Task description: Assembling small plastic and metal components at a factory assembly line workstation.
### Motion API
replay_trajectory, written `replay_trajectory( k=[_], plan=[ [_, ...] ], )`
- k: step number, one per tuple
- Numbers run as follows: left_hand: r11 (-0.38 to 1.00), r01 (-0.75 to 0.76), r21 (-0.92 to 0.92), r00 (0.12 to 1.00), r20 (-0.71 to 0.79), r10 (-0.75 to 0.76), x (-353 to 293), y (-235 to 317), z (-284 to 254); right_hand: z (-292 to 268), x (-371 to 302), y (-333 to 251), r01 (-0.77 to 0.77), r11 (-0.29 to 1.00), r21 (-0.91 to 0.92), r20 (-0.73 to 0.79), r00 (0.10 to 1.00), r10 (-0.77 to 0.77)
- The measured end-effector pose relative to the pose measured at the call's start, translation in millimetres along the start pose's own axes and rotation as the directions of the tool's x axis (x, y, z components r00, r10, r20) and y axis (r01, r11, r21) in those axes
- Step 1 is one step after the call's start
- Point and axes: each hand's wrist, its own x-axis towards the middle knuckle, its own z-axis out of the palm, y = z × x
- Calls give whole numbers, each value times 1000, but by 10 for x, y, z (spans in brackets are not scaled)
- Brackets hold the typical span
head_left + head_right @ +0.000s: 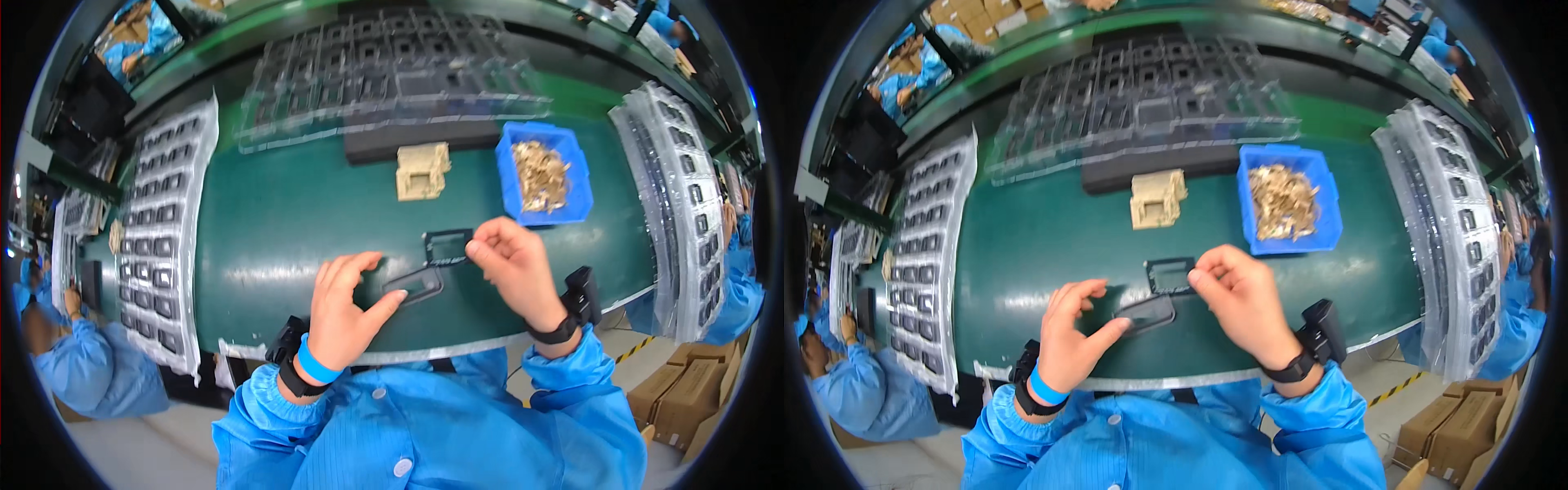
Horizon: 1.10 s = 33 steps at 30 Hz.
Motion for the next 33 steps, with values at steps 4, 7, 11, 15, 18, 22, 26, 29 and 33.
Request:
replay_trajectory(
  k=[4,7,11,15,18,22,26,29,33],
  plan=[
    [997,-2,81,1000,8,1,-211,-83,153,47,46,53,-191,980,47,102,977,185],
    [995,-4,102,999,-52,9,-306,-125,243,150,3,89,-299,954,35,211,935,285],
    [998,1,64,996,-87,4,-349,-160,293,284,-37,191,-308,951,11,243,924,296],
    [998,-9,61,995,-99,15,-354,-160,294,328,-62,218,-246,965,-92,177,949,259],
    [994,-59,88,994,-82,66,-332,-155,283,348,-72,239,-228,966,-119,143,959,244],
    [991,-63,116,993,-94,74,-327,-163,302,383,-73,212,-177,971,-159,117,973,197],
    [988,-82,133,990,-104,96,-320,-166,316,409,-79,165,-159,961,-227,94,979,184],
    [986,-91,139,988,-109,107,-323,-173,324,423,-80,146,-121,955,-271,84,985,149],
    [986,-92,137,989,-104,107,-324,-178,317,424,-77,154,-115,956,-270,82,986,142]
  ],
)
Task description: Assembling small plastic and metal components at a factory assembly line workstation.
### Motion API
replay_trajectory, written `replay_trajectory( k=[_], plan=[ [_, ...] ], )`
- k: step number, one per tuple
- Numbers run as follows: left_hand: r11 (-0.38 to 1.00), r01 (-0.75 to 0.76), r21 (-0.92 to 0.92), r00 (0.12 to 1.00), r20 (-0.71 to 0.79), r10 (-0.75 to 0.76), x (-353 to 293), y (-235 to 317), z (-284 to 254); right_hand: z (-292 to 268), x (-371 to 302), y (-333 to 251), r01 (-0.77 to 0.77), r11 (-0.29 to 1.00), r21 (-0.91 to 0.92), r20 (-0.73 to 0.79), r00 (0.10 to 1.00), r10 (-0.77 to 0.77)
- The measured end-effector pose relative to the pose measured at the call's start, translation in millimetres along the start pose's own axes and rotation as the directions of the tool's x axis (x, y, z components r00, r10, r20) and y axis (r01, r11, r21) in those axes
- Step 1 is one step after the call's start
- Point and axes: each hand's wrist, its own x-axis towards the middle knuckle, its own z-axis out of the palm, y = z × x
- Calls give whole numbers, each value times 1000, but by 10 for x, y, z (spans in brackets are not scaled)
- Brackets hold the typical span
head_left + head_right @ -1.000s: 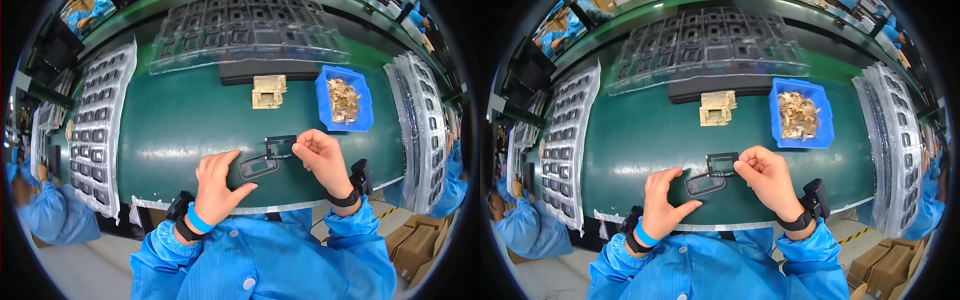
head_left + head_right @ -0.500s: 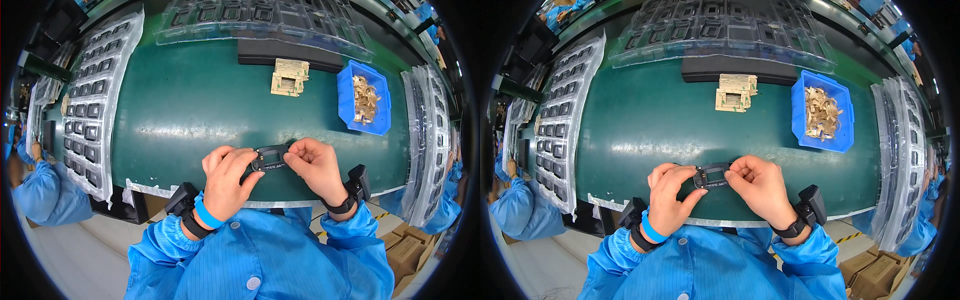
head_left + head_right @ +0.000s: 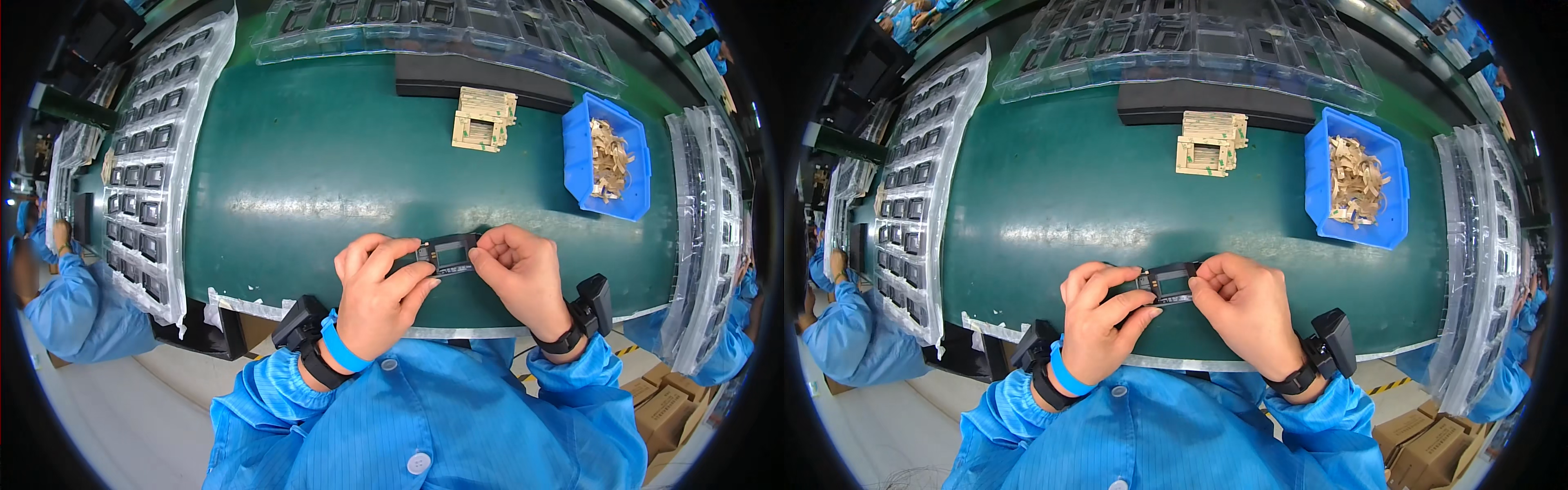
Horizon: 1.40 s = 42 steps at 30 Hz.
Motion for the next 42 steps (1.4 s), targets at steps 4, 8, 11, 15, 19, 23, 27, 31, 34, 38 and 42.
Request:
replay_trajectory(
  k=[4,8,11,15,19,23,27,31,34,38,42],
  plan=[
    [1000,3,5,1000,1,-3,2,7,-4,-15,14,27,-20,999,27,25,999,19],
    [1000,2,-1,1000,1,-2,7,6,-6,-38,34,55,-64,994,88,61,996,58],
    [1000,-6,4,1000,0,6,4,-2,-7,-13,22,41,-41,998,53,36,999,39],
    [1000,-6,1,1000,-4,6,-1,-5,-2,0,9,-13,-18,1000,-1,11,1000,18],
    [1000,-6,3,1000,-4,6,3,-3,1,16,6,-5,6,1000,-28,-10,1000,-6],
    [1000,-9,6,1000,-11,9,1,-1,4,20,0,-6,16,999,-39,-13,1000,-17],
    [1000,-15,10,1000,-15,15,-2,-3,10,22,-8,19,47,998,-51,-28,998,-48],
    [1000,-21,-9,1000,-19,21,-6,-9,12,22,-14,24,46,998,-46,-35,998,-48],
    [1000,-24,-10,999,-21,24,-5,-6,15,25,-17,26,43,999,-28,-36,998,-44],
    [1000,-25,-7,999,-28,25,-7,-11,20,26,-18,27,36,999,-26,-32,999,-37],
    [1000,-30,-5,999,-35,30,-8,-10,19,32,-23,34,25,1000,-13,-33,999,-25]
  ],
)
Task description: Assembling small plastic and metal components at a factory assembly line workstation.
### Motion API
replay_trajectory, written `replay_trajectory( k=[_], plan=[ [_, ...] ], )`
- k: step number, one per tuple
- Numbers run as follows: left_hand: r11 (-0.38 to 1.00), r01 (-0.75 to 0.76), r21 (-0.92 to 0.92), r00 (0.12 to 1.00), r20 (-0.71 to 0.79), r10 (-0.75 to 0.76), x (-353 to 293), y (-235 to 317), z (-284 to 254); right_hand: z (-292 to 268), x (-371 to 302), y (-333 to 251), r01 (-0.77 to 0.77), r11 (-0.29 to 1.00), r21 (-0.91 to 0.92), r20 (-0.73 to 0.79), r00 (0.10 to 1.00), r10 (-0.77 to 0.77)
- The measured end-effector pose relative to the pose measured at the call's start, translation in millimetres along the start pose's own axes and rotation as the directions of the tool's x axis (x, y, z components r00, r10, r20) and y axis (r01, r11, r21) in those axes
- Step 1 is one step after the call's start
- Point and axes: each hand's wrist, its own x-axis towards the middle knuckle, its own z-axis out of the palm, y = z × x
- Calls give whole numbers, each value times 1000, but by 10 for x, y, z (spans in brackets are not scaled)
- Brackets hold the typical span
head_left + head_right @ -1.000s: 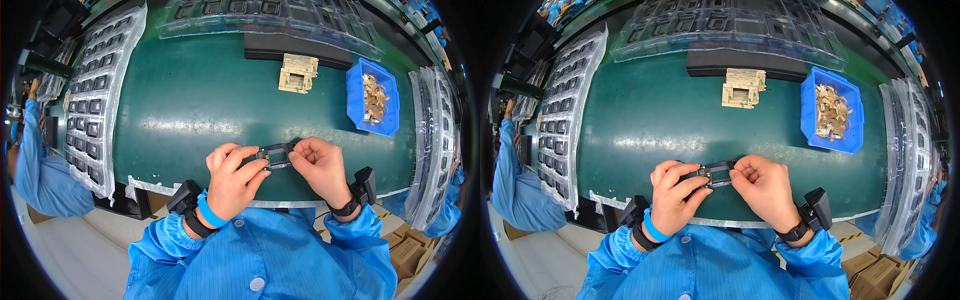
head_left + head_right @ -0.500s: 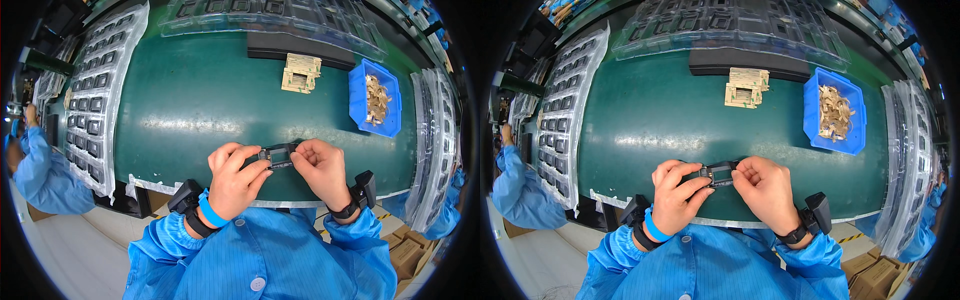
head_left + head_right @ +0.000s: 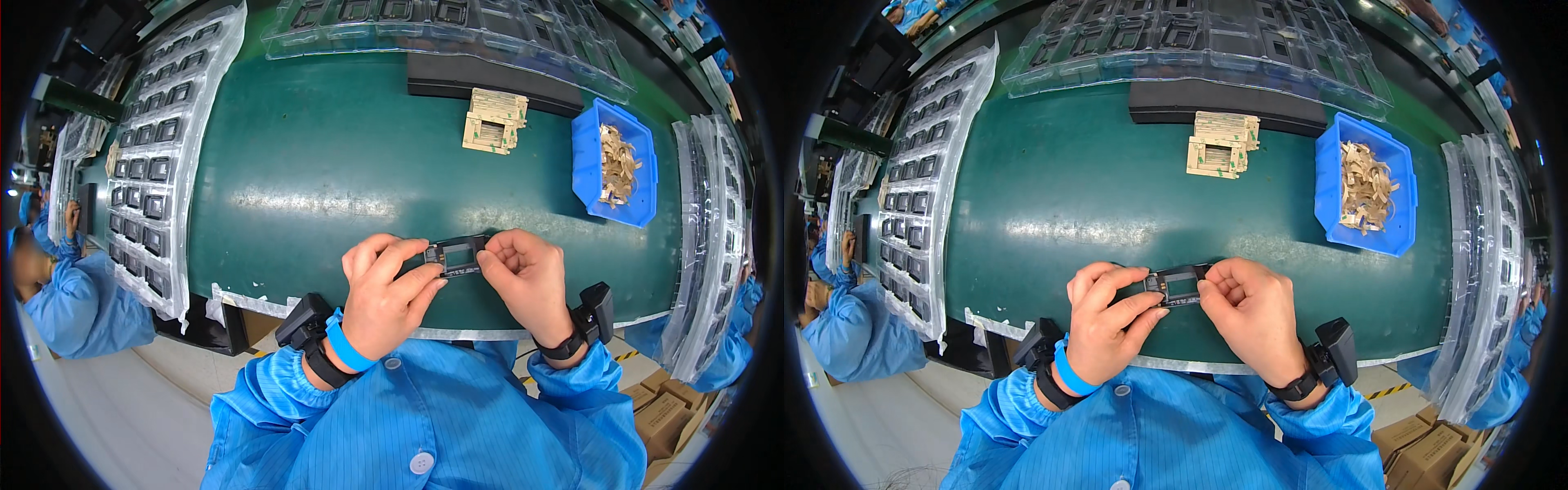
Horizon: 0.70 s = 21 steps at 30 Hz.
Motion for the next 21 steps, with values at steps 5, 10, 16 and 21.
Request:
replay_trajectory(
  k=[5,10,16,21],
  plan=[
    [1000,-8,3,1000,2,8,-10,5,4,6,-18,23,5,1000,-2,-12,1000,-5],
    [1000,-26,-4,1000,16,26,-20,-11,4,27,-16,45,17,999,38,-26,1000,-16],
    [999,-20,29,1000,-21,21,-22,18,32,29,-23,14,16,1000,27,-26,1000,-15],
    [999,-13,33,1000,-22,13,-20,11,32,53,-33,37,33,999,34,-46,998,-32]
  ],
)
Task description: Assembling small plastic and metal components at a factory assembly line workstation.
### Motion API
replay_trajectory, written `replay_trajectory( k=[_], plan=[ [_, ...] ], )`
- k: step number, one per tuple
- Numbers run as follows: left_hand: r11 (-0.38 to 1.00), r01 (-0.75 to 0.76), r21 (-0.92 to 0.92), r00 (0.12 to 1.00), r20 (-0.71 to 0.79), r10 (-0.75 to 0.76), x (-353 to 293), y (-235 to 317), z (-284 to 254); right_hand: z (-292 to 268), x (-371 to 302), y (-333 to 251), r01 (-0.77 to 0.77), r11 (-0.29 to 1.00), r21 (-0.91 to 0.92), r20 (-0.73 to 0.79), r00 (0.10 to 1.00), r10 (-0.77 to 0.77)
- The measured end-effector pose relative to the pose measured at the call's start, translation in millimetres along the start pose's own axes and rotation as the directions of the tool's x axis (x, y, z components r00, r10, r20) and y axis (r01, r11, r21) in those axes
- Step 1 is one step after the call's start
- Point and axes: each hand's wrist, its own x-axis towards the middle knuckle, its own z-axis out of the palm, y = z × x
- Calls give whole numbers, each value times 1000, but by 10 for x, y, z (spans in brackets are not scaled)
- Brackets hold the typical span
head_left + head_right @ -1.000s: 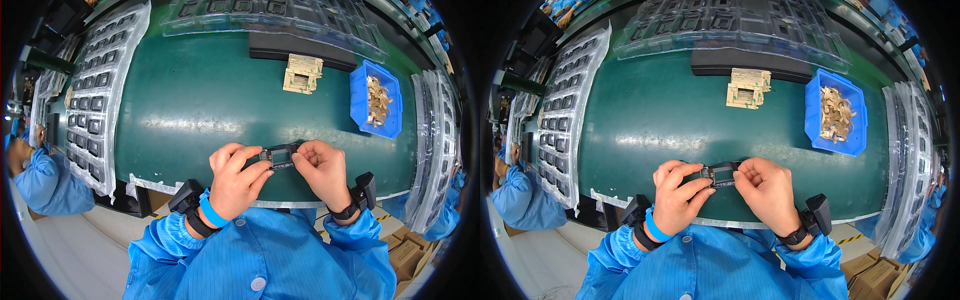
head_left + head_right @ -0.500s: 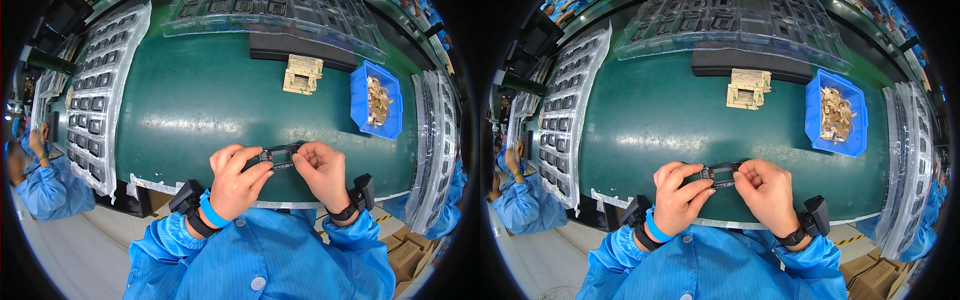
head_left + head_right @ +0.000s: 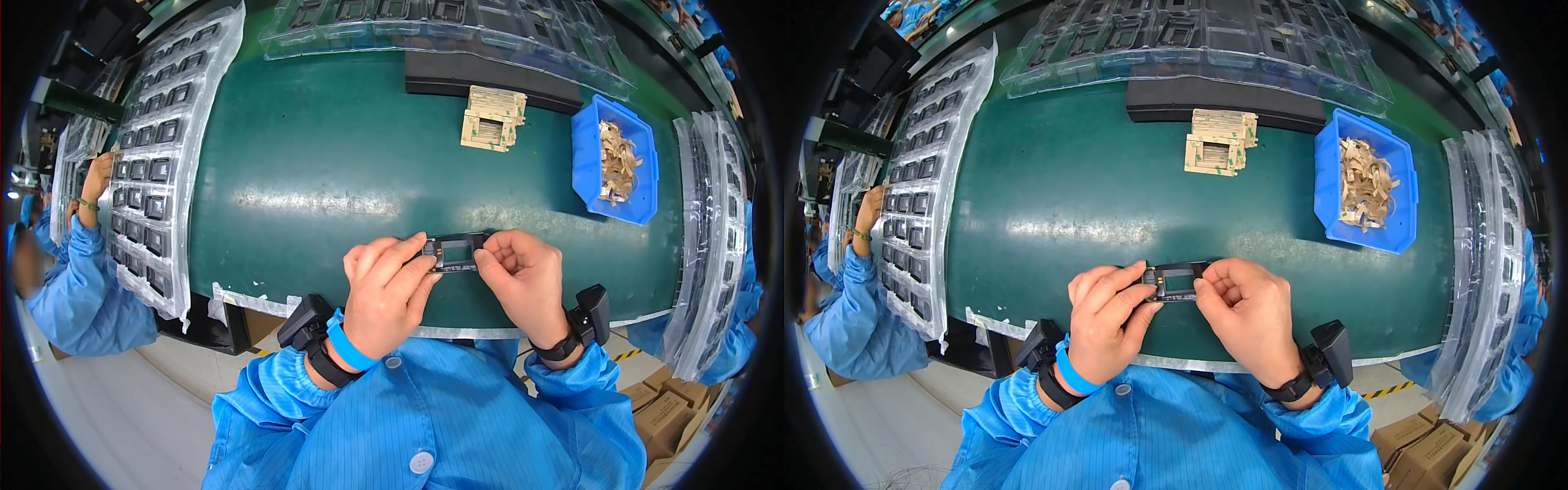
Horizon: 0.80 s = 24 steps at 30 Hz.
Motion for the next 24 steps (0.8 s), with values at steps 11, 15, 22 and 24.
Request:
replay_trajectory(
  k=[11,15,22,24],
  plan=[
    [998,-38,51,999,33,37,-6,-3,-7,8,3,7,4,1000,-2,-7,1000,-4],
    [995,-39,92,999,31,37,-5,31,13,11,-1,14,14,1000,-1,-6,1000,-14],
    [998,61,-9,998,35,-61,25,38,-9,4,-3,10,18,1000,1,-5,1000,-18],
    [994,95,-46,995,33,-93,26,36,-12,7,-1,18,19,1000,11,-6,1000,-19]
  ],
)
